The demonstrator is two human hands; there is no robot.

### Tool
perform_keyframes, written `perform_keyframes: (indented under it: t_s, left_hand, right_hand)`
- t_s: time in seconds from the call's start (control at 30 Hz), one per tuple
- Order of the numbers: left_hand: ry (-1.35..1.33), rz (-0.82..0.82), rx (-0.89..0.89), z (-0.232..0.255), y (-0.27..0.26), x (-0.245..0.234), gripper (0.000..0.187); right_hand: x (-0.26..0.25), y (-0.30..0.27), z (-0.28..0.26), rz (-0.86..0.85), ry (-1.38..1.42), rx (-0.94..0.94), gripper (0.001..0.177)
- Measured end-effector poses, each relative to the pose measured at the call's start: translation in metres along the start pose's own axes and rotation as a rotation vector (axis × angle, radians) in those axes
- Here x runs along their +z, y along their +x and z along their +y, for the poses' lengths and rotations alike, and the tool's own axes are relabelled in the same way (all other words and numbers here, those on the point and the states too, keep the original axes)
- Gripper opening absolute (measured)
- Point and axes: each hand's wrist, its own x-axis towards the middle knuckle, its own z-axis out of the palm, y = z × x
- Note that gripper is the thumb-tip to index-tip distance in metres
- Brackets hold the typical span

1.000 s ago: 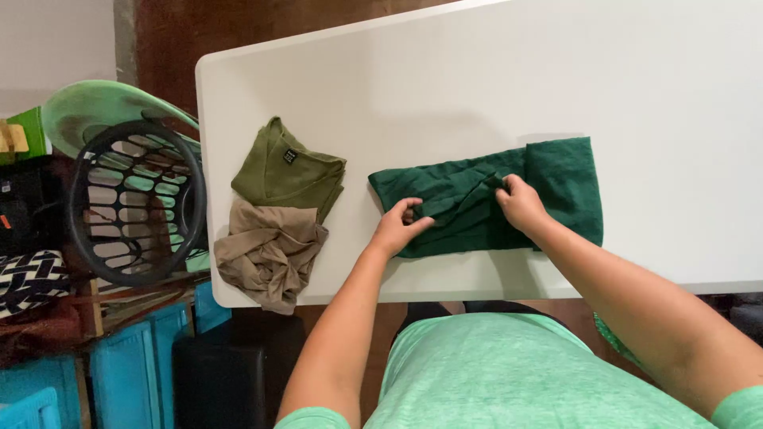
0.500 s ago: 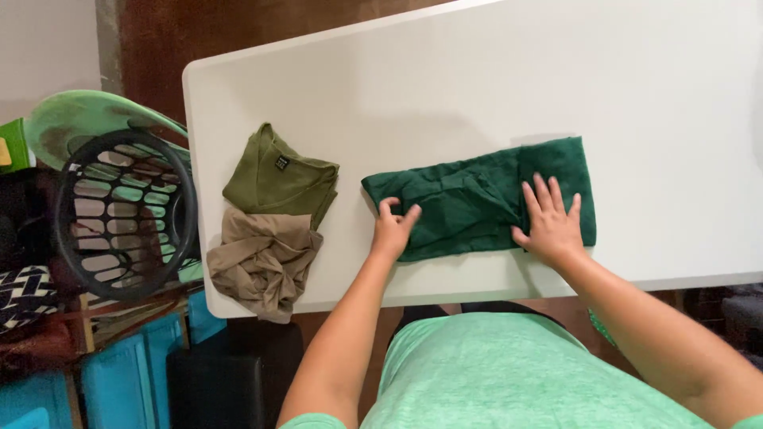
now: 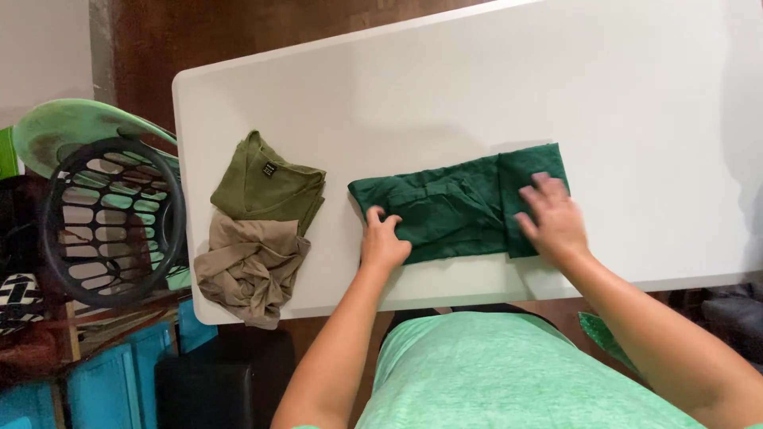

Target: Folding shirts on a table and placing them into a drawer.

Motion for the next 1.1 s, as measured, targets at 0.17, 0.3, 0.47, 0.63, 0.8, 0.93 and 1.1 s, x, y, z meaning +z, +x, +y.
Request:
perform_keyframes:
  t_s: [0.17,0.3,0.47,0.63,0.8,0.93,1.1]
  left_hand:
    - [0.230,0.300,0.317,0.039,-0.012,0.007,0.049]
    - [-0.207,0.021,0.498,0.016,0.009,0.080,0.046]
    - [-1.192,-0.383,-0.213,0.041,0.003,0.093,0.056]
    - [-1.515,-0.305,-0.443,0.019,0.009,0.134,0.065]
    - [-0.522,0.129,-0.158,0.007,0.001,0.149,0.076]
    - [-0.490,0.130,-0.171,0.035,-0.027,0.095,0.078]
    - [-0.254,-0.037,0.163,0.012,-0.027,0.096,0.065]
  right_hand:
    - [0.028,0.009,0.061,0.052,0.153,0.488,0.080]
    - [0.025,0.021,0.067,-0.274,0.423,0.630,0.057]
    - [-0.001,0.018,-0.018,-0.079,0.223,0.081,0.048]
    - [-0.007,0.008,-0.085,-0.240,0.424,-0.168,0.038]
    - [0.056,0.017,-0.043,0.064,0.342,0.052,0.048]
    - [0.072,0.026,-0.033,-0.127,0.516,0.393,0.068]
    - [0.096,0.027,-0.028,-0.290,0.703,0.433,0.050]
